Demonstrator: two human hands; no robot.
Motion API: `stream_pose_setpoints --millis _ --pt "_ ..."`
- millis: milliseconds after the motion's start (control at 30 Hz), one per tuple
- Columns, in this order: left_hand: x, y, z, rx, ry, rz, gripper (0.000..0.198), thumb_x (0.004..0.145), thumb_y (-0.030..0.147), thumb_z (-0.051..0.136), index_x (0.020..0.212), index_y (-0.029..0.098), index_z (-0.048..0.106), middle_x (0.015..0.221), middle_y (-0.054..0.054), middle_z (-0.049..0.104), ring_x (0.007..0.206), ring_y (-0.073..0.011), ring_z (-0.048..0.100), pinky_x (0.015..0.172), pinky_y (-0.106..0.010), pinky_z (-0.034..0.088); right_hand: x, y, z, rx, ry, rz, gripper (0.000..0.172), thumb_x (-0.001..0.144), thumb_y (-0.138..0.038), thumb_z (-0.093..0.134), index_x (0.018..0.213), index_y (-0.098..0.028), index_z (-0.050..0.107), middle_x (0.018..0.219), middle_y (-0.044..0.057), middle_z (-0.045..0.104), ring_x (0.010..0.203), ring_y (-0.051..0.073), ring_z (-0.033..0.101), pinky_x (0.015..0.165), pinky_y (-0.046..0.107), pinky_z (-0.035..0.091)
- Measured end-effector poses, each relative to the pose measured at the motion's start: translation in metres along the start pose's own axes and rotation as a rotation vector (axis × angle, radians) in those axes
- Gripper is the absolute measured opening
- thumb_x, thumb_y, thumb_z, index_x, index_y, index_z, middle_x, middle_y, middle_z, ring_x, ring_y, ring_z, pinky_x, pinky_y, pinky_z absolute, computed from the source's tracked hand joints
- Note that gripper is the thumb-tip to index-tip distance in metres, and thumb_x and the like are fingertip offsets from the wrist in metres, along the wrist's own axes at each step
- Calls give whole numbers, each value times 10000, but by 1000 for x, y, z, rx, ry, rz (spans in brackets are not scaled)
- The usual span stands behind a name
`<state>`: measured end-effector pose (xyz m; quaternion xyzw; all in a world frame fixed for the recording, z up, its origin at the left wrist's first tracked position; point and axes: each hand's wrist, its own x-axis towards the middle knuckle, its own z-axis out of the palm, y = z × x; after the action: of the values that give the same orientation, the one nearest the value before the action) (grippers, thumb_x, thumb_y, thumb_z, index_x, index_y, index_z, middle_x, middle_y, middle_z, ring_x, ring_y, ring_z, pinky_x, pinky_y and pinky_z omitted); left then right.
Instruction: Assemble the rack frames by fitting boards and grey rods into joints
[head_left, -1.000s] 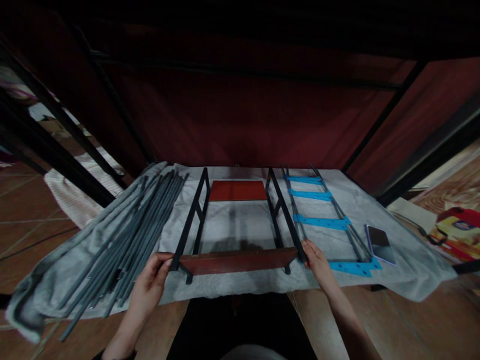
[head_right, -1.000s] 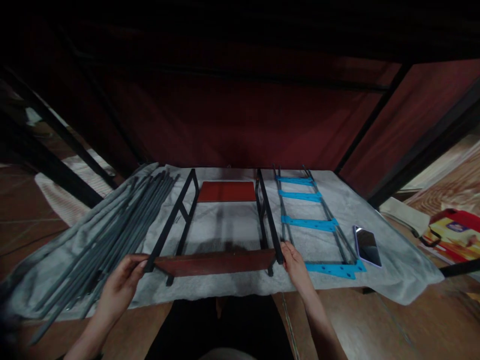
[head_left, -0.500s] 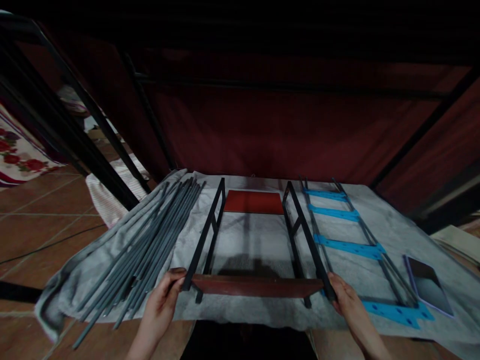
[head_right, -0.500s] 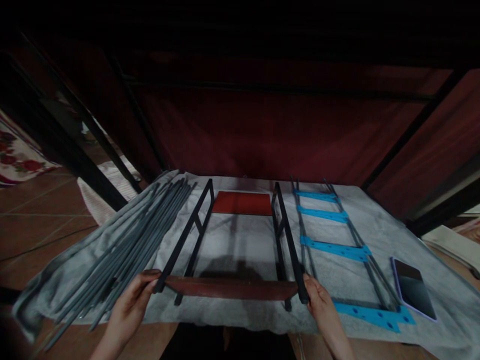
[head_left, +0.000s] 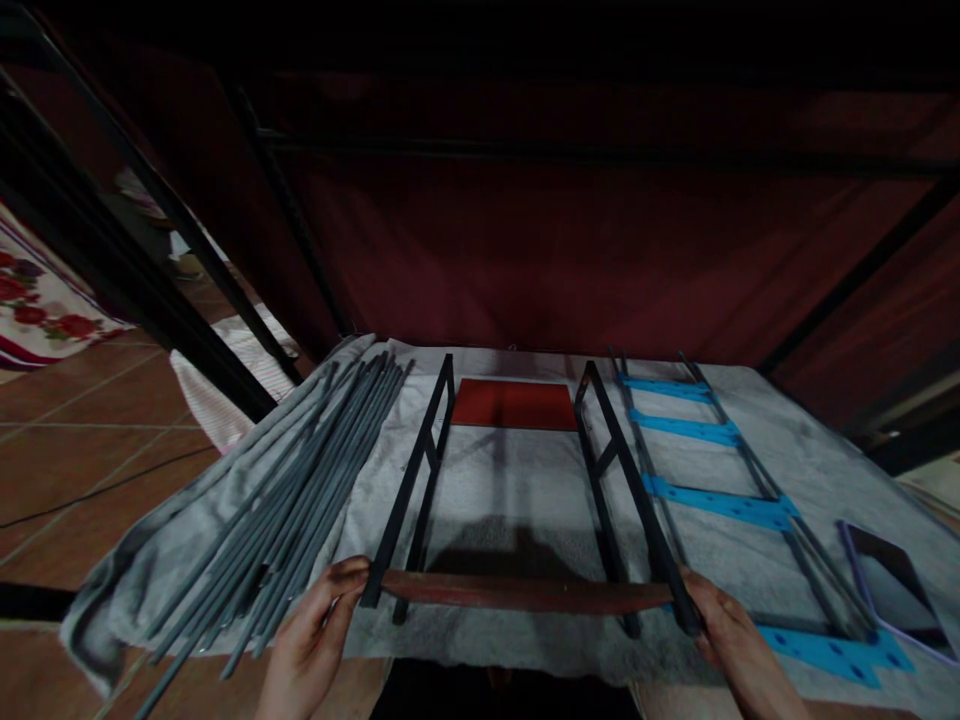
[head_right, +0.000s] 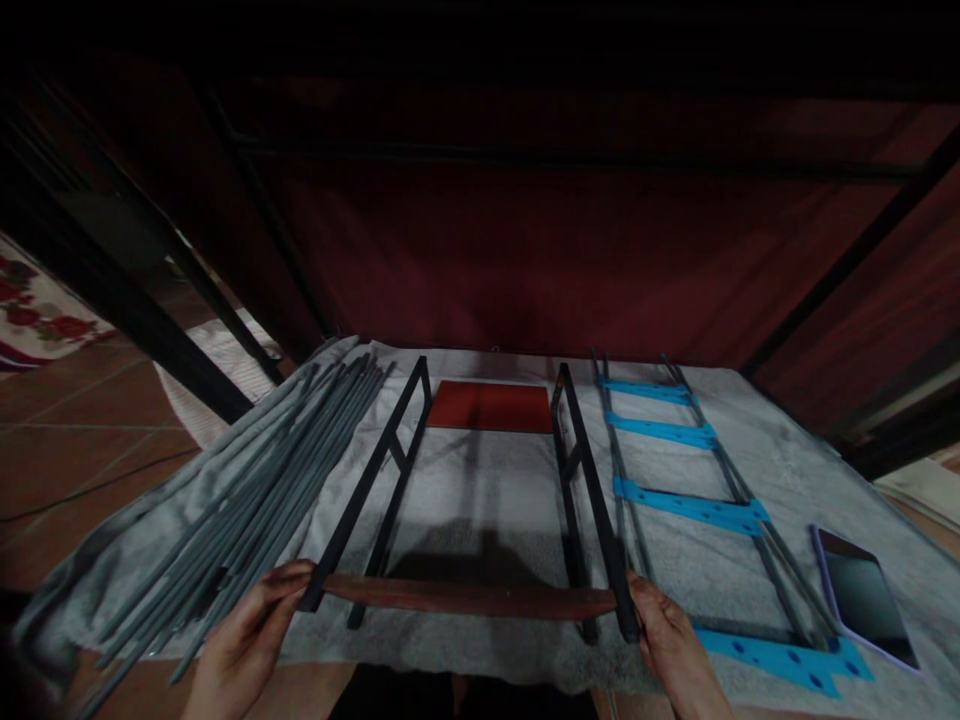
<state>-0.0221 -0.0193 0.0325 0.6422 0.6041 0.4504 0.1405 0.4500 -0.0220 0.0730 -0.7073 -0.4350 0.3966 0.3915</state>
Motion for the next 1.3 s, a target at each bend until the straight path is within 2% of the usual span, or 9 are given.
stream_pose_setpoints --millis 233,467,567,667,800,933,1067,1167,1300 --pt "6 13 -8 -66 -50 -177 408 810 629 657 856 236 756 990 -94 771 961 -269 735 851 -349 612 3 26 -1 30 66 45 451 665 -712 605 667 -274 710 818 64 751 911 316 695 797 359 582" --pt "24 35 -14 -122 -153 -295 495 767 709 659 840 226 738 729 -36 701 651 -201 665 571 -267 570 7 53 -15 56 46 250 565 666 -690 653 1007 -250 750 833 49 752 709 250 668 594 319 550" --pt "27 41 -12 -142 -163 -294 500 771 717 648 787 223 717 616 -6 611 533 -162 577 493 -245 515 8 53 -11 33 101 237 534 660 -682 641 961 -257 760 1020 85 768 912 301 705 677 344 586" --pt "26 40 -10 -156 -116 -307 541 712 757 674 759 220 723 700 -43 671 637 -197 640 551 -260 552 3 55 -2 -10 194 150 496 696 -674 603 933 -268 760 1107 99 754 1070 330 679 756 368 593" --pt "23 30 -15 -170 -157 -366 511 694 729 710 797 229 739 762 -57 702 725 -231 671 613 -287 580 -2 50 1 -39 168 96 448 791 -684 544 814 -275 725 905 80 748 886 298 685 670 355 562" --pt "42 21 -23 -268 -175 -451 498 785 689 653 944 227 744 873 -77 739 827 -253 699 708 -320 595 28 14 -23 -95 60 -70 542 865 -717 452 670 -246 636 591 32 583 590 208 550 576 327 475" --pt "102 19 -6 -361 -116 -454 508 802 634 681 1060 198 716 1088 -107 731 1000 -270 683 808 -343 580 105 -53 -36 -158 174 -315 433 824 -639 552 712 -226 620 652 27 590 648 189 542 600 298 448" --pt "160 17 25 -439 -103 -438 551 736 609 754 1074 179 691 1131 -109 704 1053 -259 658 817 -329 562 173 -106 -3 -212 36 -464 329 858 -521 526 789 -227 657 783 39 678 763 206 592 679 296 467" --pt "220 15 71 -558 -119 -458 582 672 560 814 1065 157 666 1045 -78 689 947 -201 652 765 -276 530 245 -155 73 -403 -204 -605 179 860 -299 547 794 -217 692 820 24 713 789 188 623 759 286 458"
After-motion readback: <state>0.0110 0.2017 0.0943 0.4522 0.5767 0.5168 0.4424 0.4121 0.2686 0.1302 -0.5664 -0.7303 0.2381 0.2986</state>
